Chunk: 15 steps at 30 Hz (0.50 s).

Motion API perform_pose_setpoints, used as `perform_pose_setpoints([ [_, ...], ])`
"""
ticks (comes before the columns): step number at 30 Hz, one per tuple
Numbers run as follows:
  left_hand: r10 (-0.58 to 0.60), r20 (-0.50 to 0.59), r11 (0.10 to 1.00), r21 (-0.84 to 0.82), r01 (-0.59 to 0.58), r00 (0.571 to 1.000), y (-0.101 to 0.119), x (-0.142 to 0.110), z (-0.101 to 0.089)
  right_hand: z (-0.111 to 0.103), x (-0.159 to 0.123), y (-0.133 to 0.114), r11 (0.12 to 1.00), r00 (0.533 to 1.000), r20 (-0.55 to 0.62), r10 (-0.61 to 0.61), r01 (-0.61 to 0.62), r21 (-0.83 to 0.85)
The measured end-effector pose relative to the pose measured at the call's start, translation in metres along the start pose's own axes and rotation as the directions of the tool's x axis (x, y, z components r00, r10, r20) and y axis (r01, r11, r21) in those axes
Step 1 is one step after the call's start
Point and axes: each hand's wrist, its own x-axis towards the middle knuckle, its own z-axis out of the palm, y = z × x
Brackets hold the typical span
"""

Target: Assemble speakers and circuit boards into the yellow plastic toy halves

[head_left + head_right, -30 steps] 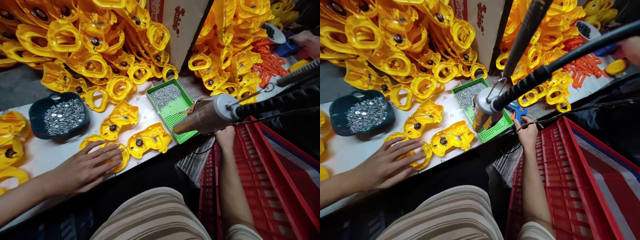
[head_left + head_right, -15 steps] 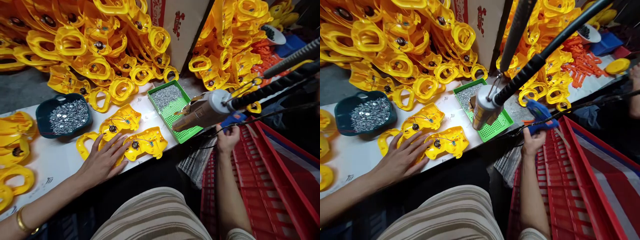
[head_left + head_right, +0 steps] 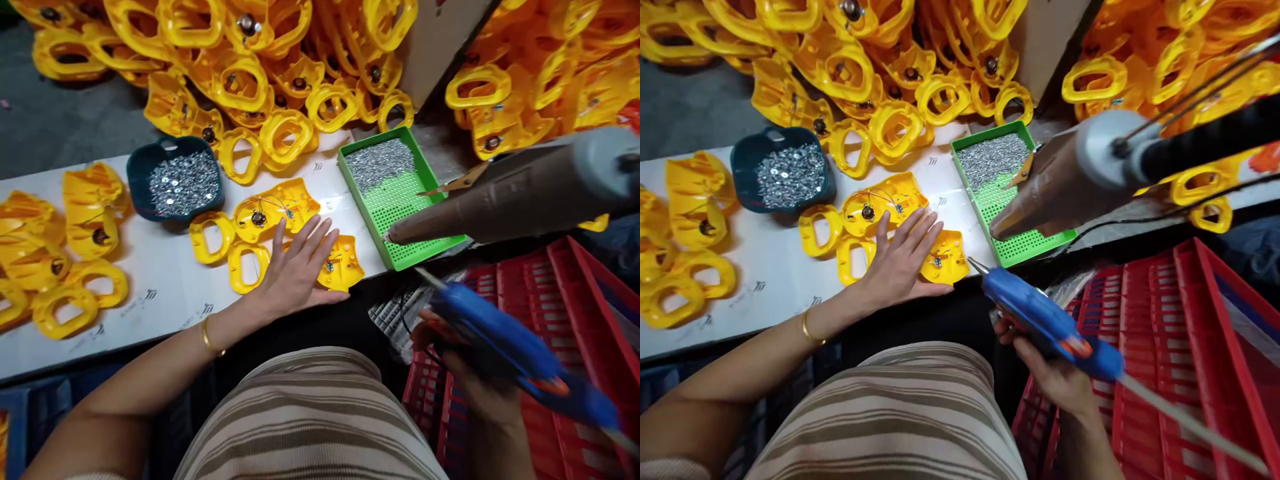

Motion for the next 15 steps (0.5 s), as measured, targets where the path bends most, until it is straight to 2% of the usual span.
perform_pose_setpoints([
  [3,-0.034,-0.004,0.999,-0.004,0.034,0.999,0.005,0.008,-0.005,0.017,0.016,-0.001,0.996,0.990,0.115,0.083,-0.084,0.001],
  [7,-0.062,-0.008,0.998,-0.013,0.062,0.998,0.008,0.005,-0.010,0.020,0.027,0.008,0.978,0.964,0.164,0.209,-0.210,-0.014],
  [10,-0.089,-0.006,0.996,-0.018,0.089,0.996,0.010,0.002,-0.009,0.015,0.027,0.009,0.976,0.963,0.158,0.218,-0.216,-0.033],
  [15,-0.116,-0.017,0.993,-0.007,0.115,0.993,0.012,0.002,-0.006,0.014,0.030,-0.004,0.979,0.975,0.132,0.178,-0.161,-0.128],
])
